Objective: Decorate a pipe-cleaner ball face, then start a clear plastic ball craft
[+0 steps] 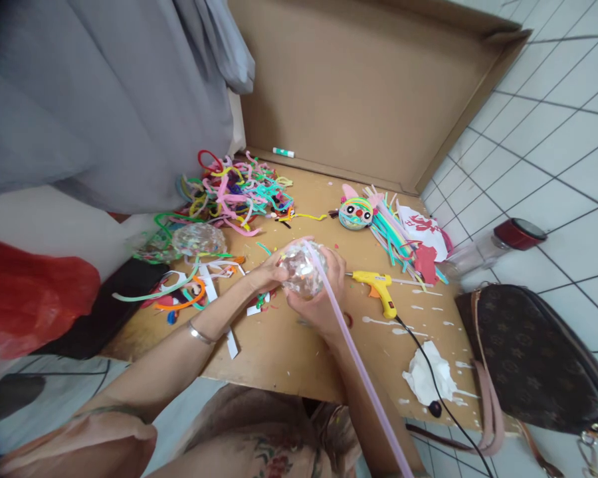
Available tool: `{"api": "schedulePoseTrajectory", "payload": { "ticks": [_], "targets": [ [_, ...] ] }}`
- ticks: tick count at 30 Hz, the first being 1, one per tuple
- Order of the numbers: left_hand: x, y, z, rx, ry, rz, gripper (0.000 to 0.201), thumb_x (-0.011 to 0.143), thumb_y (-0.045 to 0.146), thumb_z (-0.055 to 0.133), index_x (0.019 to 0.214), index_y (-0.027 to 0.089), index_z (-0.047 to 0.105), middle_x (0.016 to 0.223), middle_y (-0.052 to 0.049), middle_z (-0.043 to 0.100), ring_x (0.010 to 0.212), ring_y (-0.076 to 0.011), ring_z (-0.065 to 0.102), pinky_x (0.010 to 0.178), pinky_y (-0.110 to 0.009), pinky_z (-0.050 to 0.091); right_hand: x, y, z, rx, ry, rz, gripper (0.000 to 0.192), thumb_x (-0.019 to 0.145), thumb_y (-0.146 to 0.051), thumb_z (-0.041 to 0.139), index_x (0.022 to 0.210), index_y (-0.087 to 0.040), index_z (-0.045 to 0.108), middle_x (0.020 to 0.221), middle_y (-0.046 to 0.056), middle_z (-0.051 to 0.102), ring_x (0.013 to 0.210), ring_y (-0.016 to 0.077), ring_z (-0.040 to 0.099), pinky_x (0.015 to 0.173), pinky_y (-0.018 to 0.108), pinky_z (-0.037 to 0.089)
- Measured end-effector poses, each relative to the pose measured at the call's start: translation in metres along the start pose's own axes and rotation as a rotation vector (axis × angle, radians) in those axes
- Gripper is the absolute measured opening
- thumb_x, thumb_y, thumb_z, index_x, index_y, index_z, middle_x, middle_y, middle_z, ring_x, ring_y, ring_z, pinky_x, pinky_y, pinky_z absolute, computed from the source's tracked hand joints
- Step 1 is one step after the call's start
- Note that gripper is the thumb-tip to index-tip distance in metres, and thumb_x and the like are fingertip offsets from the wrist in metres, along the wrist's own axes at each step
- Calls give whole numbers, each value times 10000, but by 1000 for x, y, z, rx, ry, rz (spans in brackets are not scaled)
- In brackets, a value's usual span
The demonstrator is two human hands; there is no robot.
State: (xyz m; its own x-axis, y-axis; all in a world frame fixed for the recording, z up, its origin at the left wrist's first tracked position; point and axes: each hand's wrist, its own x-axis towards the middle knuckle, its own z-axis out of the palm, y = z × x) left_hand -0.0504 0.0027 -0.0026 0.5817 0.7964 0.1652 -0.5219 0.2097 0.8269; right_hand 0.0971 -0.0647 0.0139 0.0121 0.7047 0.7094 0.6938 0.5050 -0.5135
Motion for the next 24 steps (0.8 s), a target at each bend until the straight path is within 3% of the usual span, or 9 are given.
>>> {"api": "schedulePoseTrajectory", "payload": {
  "ticks": [7,10,15,24],
  "targets": [
    [5,-2,-4,312,79,249,1383,418,764,857,1572,235,309,1588,-191,382,1531,-399,260,1226,-495,291,3,1,-3,-37,45,38,781,653,-405,743,1348,-196,456,1283,160,575,1202,349,577,1007,566,525],
    [3,3,-4,512,71,298,1361,451,755,853,1580,252,283,1624,-185,315,1532,-409,242,1225,-523,285,4,3,-4,-59,34,47,778,655,-410,741,1347,-194,457,1291,165,578,1202,350,574,1012,569,519],
    [-1,15,6,798,-3,295,1199,515,742,837,1521,241,419,1594,-166,364,1496,-420,311,1249,-553,226,3,7,-2,-69,48,4,770,660,-425,716,1345,-191,454,1251,163,578,1179,350,582,987,568,535],
    [-2,20,7,873,-16,265,1148,498,711,860,1476,233,494,1571,-161,417,1480,-401,358,1243,-540,247,0,7,1,-98,31,-24,751,683,-371,681,1367,-195,425,1253,162,569,1176,336,590,957,545,562]
  ]
}}
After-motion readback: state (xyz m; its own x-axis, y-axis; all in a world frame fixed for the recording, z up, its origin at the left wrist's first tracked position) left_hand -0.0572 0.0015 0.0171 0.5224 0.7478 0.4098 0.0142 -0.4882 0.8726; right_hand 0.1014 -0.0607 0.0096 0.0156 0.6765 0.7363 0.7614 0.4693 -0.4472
